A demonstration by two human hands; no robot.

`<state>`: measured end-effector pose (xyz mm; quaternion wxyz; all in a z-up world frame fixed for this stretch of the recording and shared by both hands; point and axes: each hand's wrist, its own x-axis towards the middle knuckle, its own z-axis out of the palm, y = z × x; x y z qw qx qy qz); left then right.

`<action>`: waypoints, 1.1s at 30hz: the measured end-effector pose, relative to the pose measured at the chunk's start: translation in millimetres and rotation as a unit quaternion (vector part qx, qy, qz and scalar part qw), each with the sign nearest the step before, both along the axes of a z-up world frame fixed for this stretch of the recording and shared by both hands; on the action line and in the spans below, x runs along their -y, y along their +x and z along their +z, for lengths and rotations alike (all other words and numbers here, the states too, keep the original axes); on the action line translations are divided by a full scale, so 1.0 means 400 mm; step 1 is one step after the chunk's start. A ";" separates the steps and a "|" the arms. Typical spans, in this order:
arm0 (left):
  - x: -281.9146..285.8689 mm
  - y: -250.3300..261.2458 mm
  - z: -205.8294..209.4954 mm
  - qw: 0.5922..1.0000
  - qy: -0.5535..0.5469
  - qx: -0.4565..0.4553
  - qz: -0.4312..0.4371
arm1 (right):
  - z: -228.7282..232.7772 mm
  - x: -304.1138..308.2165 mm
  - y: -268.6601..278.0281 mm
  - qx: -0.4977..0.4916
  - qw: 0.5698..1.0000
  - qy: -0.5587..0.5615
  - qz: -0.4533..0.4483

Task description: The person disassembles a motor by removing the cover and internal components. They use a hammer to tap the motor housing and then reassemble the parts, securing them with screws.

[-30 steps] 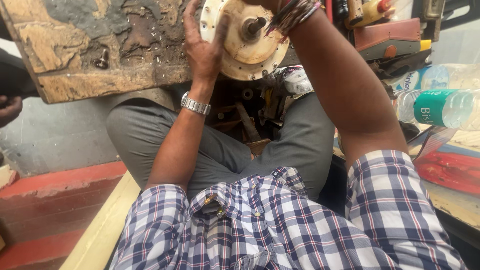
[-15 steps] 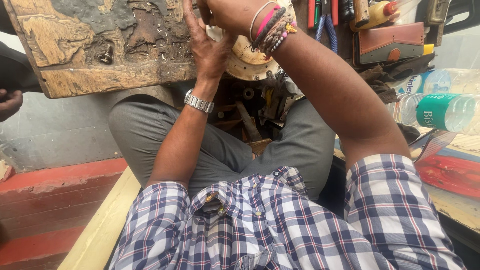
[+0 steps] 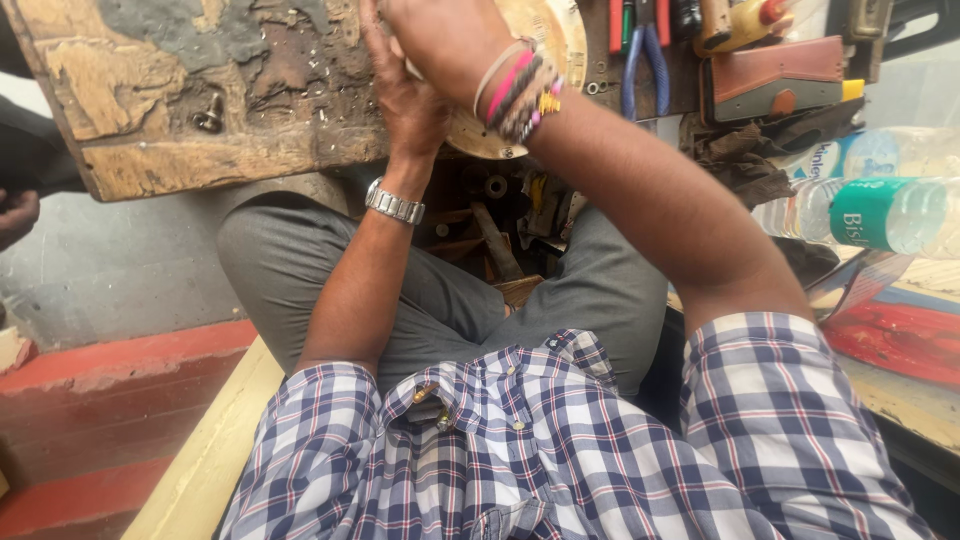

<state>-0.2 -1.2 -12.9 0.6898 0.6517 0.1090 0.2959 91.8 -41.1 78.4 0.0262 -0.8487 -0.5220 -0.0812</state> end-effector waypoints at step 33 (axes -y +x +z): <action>-0.024 0.002 -0.002 0.995 0.092 -0.037 0.021 | 0.031 0.014 -0.085 0.158 0.981 0.076 -0.084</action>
